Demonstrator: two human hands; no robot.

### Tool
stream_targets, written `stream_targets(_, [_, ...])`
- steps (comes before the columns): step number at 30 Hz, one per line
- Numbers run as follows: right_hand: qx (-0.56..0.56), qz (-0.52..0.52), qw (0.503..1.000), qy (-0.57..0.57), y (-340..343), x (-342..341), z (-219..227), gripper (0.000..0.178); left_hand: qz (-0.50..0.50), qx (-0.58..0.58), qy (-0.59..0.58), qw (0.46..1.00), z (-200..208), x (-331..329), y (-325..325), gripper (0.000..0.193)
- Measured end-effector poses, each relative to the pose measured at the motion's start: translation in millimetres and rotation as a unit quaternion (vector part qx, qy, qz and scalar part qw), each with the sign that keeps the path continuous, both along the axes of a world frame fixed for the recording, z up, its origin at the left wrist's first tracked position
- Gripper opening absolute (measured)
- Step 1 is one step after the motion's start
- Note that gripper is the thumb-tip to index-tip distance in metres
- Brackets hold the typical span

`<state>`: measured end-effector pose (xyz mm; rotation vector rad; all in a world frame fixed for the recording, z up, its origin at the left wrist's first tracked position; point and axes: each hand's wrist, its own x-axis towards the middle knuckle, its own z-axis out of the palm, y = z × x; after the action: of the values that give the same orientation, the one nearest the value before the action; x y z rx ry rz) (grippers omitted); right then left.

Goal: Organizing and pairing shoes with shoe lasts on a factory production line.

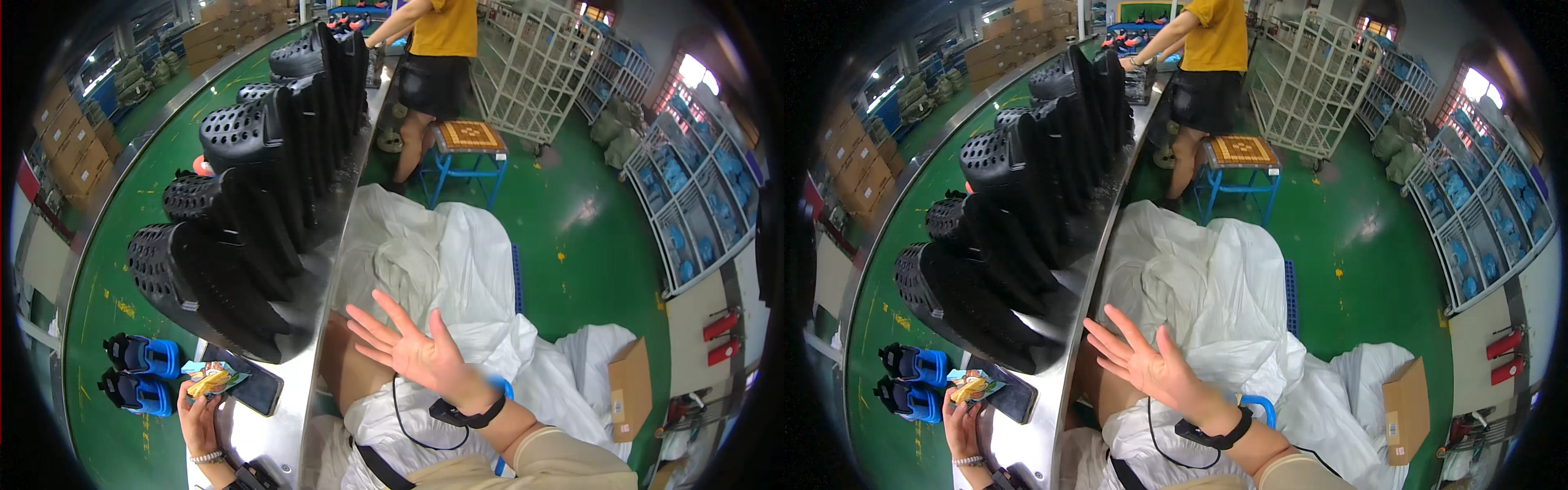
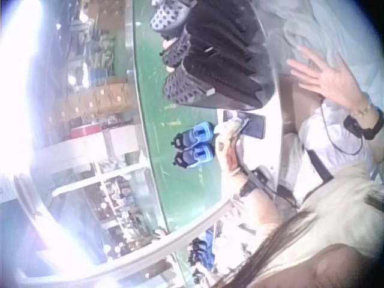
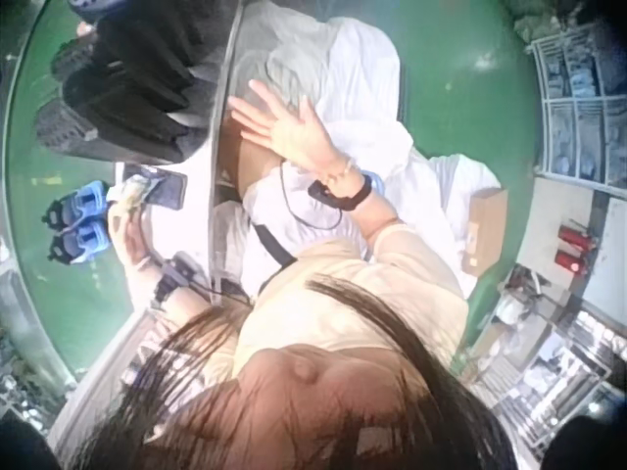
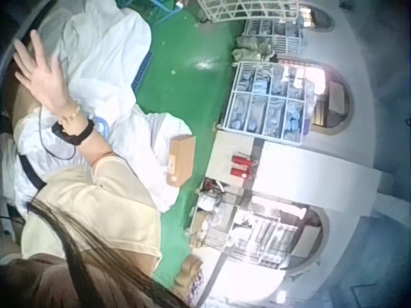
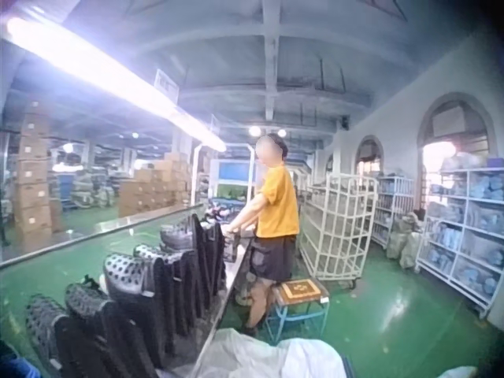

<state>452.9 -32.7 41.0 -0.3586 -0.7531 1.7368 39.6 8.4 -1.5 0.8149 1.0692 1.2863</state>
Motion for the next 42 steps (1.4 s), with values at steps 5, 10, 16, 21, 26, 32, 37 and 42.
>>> stream_targets(5, [-0.007,-0.031,0.97,-0.239,0.3,2.0,5.2,0.066,-0.016,-0.003,-0.011,1.0,-3.2,-5.3,4.1,0.035])
stream_targets(10, [0.108,-0.119,0.835,-0.526,7.0,-12.3,35.1,0.082,-0.031,-0.003,-0.023,0.999,-2.1,-5.1,5.3,0.034])
stream_targets(16, [0.182,-0.139,0.886,-0.403,11.2,-43.7,43.0,0.076,-0.019,0.002,-0.038,0.999,1.2,-7.1,4.0,0.031])
stream_targets(21, [0.288,-0.229,0.748,-0.553,19.4,-50.7,40.4,0.023,-0.03,-0.005,-0.046,0.998,-1.2,-7.6,6.6,0.029])
stream_targets(26, [0.329,-0.285,0.708,-0.556,18.7,-60.1,51.3,0.023,-0.025,-0.002,-0.066,0.997,-1.4,-7.0,8.5,0.028])
stream_targets(32, [0.354,-0.267,0.693,-0.568,17.9,-57.4,48.0,0.02,-0.028,0.002,-0.059,0.998,-2.0,-10.6,8.8,0.027])
stream_targets(37, [0.324,-0.271,0.711,-0.563,16.2,-61.5,55.9,0.016,-0.031,0.005,-0.068,0.997,-2.6,-8.0,11.3,0.027])
stream_targets(42, [0.295,-0.294,0.733,-0.537,20.5,-55.0,50.7,0.014,-0.034,0.008,-0.069,0.997,-4.8,-9.6,12.9,0.027])
